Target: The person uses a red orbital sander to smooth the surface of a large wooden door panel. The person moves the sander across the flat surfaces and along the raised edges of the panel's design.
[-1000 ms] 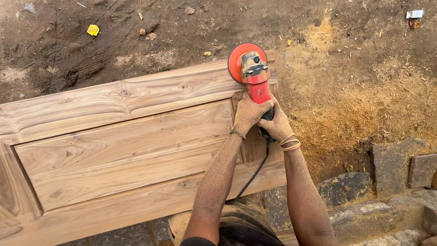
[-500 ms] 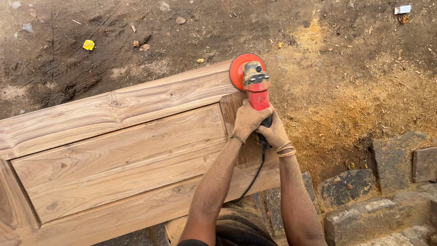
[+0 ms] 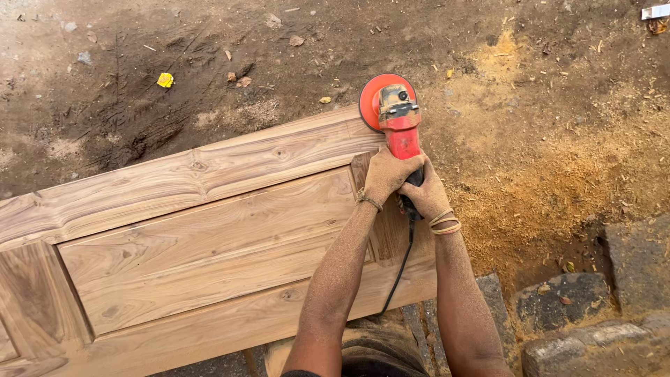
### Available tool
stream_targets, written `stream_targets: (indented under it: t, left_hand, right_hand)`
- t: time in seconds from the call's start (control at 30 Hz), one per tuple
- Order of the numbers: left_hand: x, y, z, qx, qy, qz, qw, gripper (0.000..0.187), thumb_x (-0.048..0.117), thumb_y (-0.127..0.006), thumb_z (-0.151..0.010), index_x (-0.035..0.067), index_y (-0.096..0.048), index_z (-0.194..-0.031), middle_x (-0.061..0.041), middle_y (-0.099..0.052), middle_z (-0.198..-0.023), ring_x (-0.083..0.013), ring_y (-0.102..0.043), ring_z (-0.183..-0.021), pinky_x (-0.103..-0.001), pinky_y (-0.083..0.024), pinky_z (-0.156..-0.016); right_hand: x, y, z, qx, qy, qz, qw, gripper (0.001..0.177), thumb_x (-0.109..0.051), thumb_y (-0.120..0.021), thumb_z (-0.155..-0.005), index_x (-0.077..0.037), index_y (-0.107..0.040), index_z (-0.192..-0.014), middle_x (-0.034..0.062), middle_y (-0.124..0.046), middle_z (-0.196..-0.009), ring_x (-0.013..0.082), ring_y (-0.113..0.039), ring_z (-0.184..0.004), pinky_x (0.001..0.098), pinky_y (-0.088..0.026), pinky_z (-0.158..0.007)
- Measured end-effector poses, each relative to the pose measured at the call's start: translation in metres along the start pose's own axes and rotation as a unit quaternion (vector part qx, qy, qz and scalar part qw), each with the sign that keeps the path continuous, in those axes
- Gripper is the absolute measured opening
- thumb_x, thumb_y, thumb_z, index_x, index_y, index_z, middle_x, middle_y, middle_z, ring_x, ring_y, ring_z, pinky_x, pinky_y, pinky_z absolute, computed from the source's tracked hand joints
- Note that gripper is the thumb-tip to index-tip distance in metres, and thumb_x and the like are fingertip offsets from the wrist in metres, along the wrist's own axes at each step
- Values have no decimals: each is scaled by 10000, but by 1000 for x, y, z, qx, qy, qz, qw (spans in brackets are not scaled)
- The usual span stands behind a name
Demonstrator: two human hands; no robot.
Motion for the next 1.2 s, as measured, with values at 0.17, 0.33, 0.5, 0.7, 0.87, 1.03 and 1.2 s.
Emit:
stream_targets:
  t: [0.17, 0.33, 0.5, 0.7, 0.87, 1.03, 1.2]
  left_hand:
    - [-18, 12, 10, 15, -6, 1, 1000, 943, 620, -776, -636, -118, -584, -1191, -269, -726, -1099, -356, -746, -1037, -398, -594, -895]
    - [-17, 4, 12, 9, 7, -25, 1000, 975, 647, -770, -652, -123, -562, -1212, -285, -721, -1098, -368, -742, -1042, -405, -596, -896]
    - [4, -3, 1, -10, -21, -5, 1000, 972, 637, -777, -610, -103, -575, -1207, -279, -736, -1084, -369, -743, -1036, -406, -592, -887]
    - [-13, 24, 12, 21, -18, -51, 998, 965, 642, -791, -649, -116, -571, -1204, -279, -714, -1097, -382, -732, -1044, -416, -592, -890]
    - [-41, 75, 40, 49, 15, 5, 999, 924, 593, -821, -633, -109, -577, -1183, -255, -736, -1049, -357, -750, -1014, -402, -598, -882]
    - [-74, 134, 66, 95, 24, 40, 994, 905, 554, -828, -651, -97, -554, -1217, -234, -746, -1063, -329, -758, -1011, -396, -605, -875]
    - [-113, 211, 97, 158, 31, 80, 984, 762, 485, -848, -676, -24, -617, -1194, -209, -749, -1062, -318, -746, -1000, -397, -593, -856]
  right_hand:
    - [1, -10, 7, 8, 74, 95, 993, 910, -261, -826, -745, -119, -416, -1544, 82, -687, -1216, 169, -676, -1110, 340, -548, -928]
    - [7, 0, 8, 10, 75, 72, 995, 883, -267, -855, -725, -112, -465, -1502, 88, -707, -1210, 178, -681, -1110, 345, -555, -931]
    - [6, 4, 6, 9, 3, -33, 999, 890, -200, -804, -724, -147, -422, -1526, 73, -677, -1106, 188, -672, -897, 366, -596, -714]
    - [7, -24, 6, -33, 110, -40, 993, 858, -160, -849, -798, -70, -430, -1541, 83, -654, -1217, 152, -647, -1024, 330, -573, -813]
    - [-10, -73, 19, -74, 137, 7, 988, 882, -161, -845, -771, -78, -413, -1536, 77, -651, -1289, 150, -621, -1179, 334, -519, -997]
    - [-4, -135, 30, -110, 57, 57, 991, 953, -259, -822, -690, -127, -402, -1535, 99, -687, -1205, 205, -673, -1080, 376, -558, -927]
    - [-17, -214, 38, -143, 127, 161, 968, 935, -354, -838, -692, -102, -446, -1503, 184, -729, -1195, 296, -719, -1118, 401, -563, -942]
Point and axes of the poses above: each hand's wrist, its own z-axis away from the middle knuckle, its own y-axis out of the back of the hand, x = y × z, the point moved 8 cm from there along -z, towards the middle knuckle
